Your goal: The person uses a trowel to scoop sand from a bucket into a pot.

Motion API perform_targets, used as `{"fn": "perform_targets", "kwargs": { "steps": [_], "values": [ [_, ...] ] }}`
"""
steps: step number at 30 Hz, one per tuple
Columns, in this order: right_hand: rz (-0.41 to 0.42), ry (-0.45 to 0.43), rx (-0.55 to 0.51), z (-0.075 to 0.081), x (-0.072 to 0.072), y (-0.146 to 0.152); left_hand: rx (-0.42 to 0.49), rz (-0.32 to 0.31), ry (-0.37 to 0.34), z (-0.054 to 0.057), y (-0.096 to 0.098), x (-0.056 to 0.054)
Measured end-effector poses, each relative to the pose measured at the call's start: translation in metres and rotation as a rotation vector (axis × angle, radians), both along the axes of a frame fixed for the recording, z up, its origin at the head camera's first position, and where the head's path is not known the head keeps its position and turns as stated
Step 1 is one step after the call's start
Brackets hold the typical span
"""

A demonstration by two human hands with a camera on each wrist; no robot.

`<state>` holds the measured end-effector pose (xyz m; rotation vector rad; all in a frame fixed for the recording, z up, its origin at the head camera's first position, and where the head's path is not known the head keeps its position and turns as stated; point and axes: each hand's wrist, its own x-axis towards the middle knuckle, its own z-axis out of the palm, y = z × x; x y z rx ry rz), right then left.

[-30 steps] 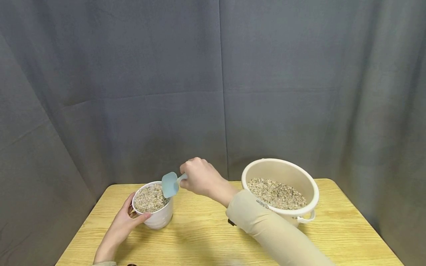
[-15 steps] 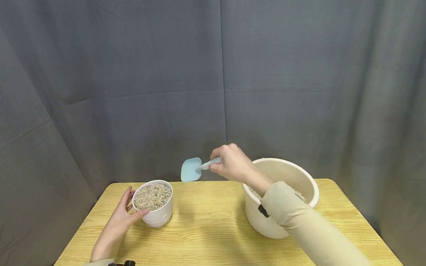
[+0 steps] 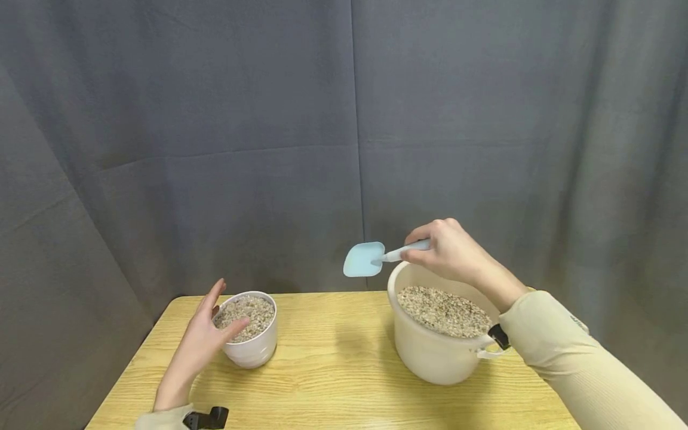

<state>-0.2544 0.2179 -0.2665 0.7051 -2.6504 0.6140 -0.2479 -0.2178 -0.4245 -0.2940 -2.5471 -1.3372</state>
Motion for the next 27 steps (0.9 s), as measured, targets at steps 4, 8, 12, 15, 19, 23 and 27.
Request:
{"fn": "perform_targets", "kwargs": {
  "steps": [4, 8, 12, 15, 19, 23, 27],
  "values": [
    [-0.047, 0.032, 0.018, 0.002, 0.007, 0.029, 0.023, -0.064, -0.006, 0.011, 0.020, -0.002],
    [-0.098, 0.040, 0.042, -0.003, 0.012, 0.052, 0.032, -0.121, -0.014, 0.016, 0.043, -0.006],
    [-0.147, 0.010, 0.064, -0.012, 0.018, 0.074, 0.054, -0.177, -0.021, 0.016, 0.069, -0.010],
    [-0.180, -0.029, 0.071, -0.018, 0.024, 0.089, 0.077, -0.216, -0.028, 0.015, 0.089, -0.012],
    [-0.210, -0.059, 0.081, -0.028, 0.027, 0.107, 0.050, -0.262, -0.027, 0.012, 0.116, -0.016],
    [-0.213, -0.080, 0.095, -0.041, 0.026, 0.118, 0.024, -0.327, -0.045, 0.008, 0.139, -0.021],
    [-0.196, -0.112, 0.125, -0.054, 0.025, 0.123, 0.050, -0.386, -0.062, 0.001, 0.158, -0.025]
  ]
}}
